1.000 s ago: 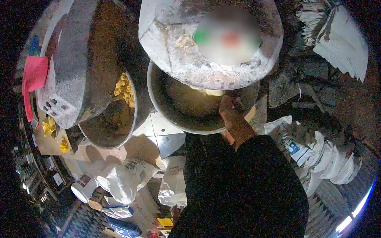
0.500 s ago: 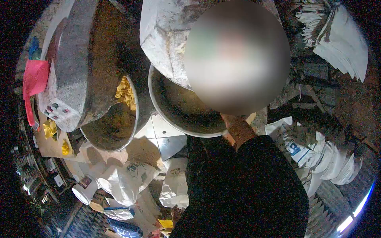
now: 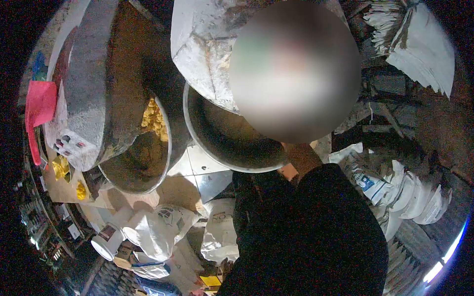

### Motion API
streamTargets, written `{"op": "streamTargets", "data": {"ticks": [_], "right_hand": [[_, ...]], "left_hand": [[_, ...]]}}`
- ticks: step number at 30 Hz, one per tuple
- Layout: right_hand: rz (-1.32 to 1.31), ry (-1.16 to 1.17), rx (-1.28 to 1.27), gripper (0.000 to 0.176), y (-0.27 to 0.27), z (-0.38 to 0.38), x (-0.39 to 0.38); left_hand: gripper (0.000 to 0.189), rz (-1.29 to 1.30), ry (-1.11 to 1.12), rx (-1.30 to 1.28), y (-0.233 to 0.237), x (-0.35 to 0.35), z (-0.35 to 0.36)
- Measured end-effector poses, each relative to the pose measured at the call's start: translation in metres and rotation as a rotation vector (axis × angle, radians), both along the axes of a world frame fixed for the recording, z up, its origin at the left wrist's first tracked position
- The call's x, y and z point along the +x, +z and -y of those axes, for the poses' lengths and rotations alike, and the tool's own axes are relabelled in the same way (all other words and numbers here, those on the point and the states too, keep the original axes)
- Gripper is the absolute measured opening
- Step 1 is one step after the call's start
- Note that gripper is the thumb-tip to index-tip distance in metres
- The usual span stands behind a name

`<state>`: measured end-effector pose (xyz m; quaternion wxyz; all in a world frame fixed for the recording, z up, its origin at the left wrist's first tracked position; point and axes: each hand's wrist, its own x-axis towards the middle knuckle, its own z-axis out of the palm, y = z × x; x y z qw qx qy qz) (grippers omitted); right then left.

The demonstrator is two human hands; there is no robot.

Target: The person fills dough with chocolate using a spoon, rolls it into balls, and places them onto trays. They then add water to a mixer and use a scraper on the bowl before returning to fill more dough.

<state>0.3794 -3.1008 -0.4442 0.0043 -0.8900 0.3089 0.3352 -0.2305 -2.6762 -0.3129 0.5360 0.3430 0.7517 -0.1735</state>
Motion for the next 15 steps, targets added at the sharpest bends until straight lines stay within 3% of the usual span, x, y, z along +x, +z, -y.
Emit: {"op": "streamTargets", "data": {"ticks": [3, 6, 10, 12, 15], "right_hand": [[0.005, -0.003, -0.006, 0.033, 0.005, 0.007, -0.001], [0.014, -0.005, -0.018, 0.034, 0.008, 0.017, -0.001], [0.023, 0.000, -0.039, 0.035, 0.007, 0.023, 0.001], [0.025, 0.013, -0.039, 0.036, 0.008, 0.025, 0.001], [0.035, 0.018, -0.044, 0.036, 0.006, 0.028, 0.000]], "left_hand": [[0.025, -0.116, -0.025, -0.057, -0.001, 0.023, 0.002], [0.030, -0.067, -0.114, -0.042, -0.015, 0.029, 0.004], [0.039, -0.203, 0.031, -0.126, -0.031, 0.027, -0.006], [0.038, -0.061, -0.048, 0.009, -0.014, 0.045, 0.013], [0.038, -0.012, -0.056, -0.005, -0.010, 0.036, 0.020]]}}
